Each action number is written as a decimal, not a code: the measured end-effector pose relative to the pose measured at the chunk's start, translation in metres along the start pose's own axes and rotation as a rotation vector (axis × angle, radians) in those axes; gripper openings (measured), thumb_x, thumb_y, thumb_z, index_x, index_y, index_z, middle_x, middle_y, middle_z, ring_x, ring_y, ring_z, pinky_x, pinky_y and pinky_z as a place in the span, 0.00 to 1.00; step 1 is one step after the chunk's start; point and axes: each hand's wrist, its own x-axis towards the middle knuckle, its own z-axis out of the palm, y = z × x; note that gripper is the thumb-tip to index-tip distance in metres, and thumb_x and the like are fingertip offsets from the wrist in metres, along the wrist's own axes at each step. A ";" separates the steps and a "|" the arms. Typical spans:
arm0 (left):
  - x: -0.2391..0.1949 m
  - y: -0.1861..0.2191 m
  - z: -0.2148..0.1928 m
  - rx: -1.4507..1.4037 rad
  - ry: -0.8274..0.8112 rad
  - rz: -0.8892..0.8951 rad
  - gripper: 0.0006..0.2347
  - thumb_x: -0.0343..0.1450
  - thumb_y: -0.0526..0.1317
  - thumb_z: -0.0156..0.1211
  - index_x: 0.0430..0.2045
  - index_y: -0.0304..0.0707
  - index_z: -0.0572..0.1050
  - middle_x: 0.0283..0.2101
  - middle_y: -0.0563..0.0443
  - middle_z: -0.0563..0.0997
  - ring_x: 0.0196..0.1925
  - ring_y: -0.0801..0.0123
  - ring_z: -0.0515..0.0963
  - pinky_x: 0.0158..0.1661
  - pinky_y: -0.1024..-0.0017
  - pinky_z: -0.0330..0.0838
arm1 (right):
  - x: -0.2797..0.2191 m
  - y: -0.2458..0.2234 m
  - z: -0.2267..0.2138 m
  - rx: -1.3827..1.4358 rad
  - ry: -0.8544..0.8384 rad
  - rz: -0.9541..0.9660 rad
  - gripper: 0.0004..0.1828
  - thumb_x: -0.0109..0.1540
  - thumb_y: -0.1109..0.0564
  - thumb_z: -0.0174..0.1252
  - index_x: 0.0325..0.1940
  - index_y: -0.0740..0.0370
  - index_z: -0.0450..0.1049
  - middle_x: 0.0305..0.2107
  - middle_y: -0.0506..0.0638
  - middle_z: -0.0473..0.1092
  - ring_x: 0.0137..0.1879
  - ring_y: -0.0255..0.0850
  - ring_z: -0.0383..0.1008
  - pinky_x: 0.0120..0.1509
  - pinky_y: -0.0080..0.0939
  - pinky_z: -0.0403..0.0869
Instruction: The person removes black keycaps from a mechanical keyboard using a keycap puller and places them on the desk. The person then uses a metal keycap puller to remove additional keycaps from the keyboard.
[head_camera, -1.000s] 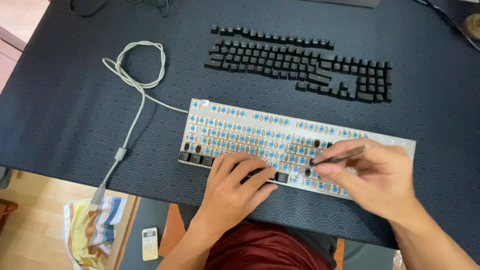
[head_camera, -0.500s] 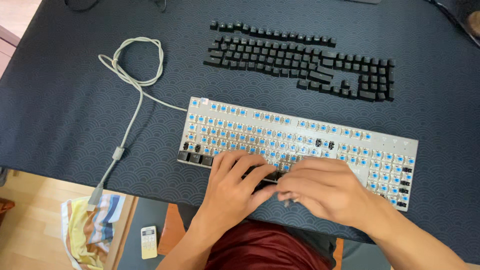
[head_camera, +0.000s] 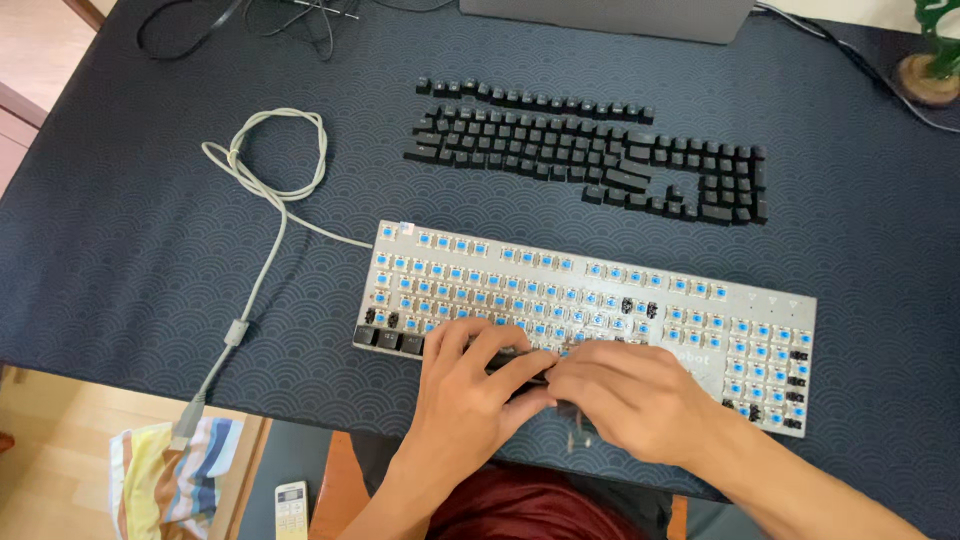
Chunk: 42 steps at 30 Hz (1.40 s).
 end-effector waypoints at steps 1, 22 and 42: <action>0.001 0.001 0.000 -0.001 -0.001 0.002 0.15 0.66 0.48 0.76 0.42 0.53 0.78 0.46 0.56 0.76 0.49 0.54 0.73 0.49 0.54 0.64 | -0.001 0.001 0.001 -0.001 0.001 0.001 0.14 0.70 0.61 0.42 0.39 0.65 0.74 0.34 0.51 0.73 0.39 0.48 0.76 0.43 0.44 0.78; 0.022 0.024 -0.012 -0.473 0.131 -0.186 0.09 0.68 0.41 0.72 0.37 0.41 0.79 0.41 0.55 0.86 0.45 0.65 0.85 0.50 0.68 0.77 | -0.010 0.001 0.000 0.717 0.336 0.488 0.05 0.60 0.60 0.65 0.40 0.59 0.78 0.35 0.55 0.79 0.44 0.44 0.85 0.55 0.41 0.86; 0.023 0.010 -0.009 -1.134 0.025 -0.618 0.10 0.69 0.30 0.67 0.44 0.33 0.81 0.44 0.47 0.87 0.44 0.73 0.86 0.46 0.76 0.83 | -0.026 0.003 -0.019 0.097 0.188 0.298 0.14 0.69 0.58 0.48 0.49 0.60 0.79 0.47 0.57 0.69 0.46 0.40 0.77 0.56 0.34 0.76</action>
